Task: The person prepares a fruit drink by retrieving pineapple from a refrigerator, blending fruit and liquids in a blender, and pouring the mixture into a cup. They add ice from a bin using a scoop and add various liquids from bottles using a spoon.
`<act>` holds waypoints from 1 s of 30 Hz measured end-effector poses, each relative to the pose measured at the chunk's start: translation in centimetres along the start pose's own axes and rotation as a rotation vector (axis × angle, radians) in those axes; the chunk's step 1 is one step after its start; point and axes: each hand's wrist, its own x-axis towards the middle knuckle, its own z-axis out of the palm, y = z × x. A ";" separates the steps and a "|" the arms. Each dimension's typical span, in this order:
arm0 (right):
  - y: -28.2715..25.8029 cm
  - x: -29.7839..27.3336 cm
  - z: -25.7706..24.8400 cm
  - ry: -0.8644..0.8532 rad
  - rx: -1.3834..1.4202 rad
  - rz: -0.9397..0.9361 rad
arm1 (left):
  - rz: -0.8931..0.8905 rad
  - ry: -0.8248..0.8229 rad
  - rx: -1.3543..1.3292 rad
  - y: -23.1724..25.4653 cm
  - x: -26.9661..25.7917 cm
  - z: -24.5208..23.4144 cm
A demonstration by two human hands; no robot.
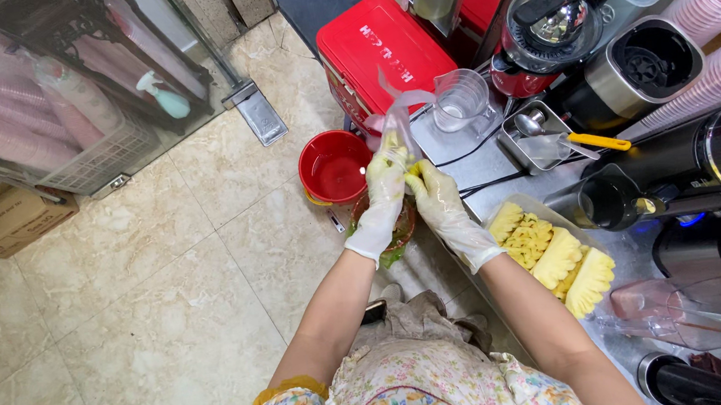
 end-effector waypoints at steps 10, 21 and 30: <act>-4.3 -0.5 1.1 0.032 -0.185 -0.441 | -0.422 -0.199 -0.798 -4.1 5.5 -0.7; -6.5 -0.1 1.2 -0.312 0.088 -0.226 | -0.587 -0.441 -0.973 3.2 4.0 -2.3; -11.0 -0.9 -1.1 -0.405 0.138 -0.005 | -0.459 -0.931 -0.952 11.6 0.9 -0.6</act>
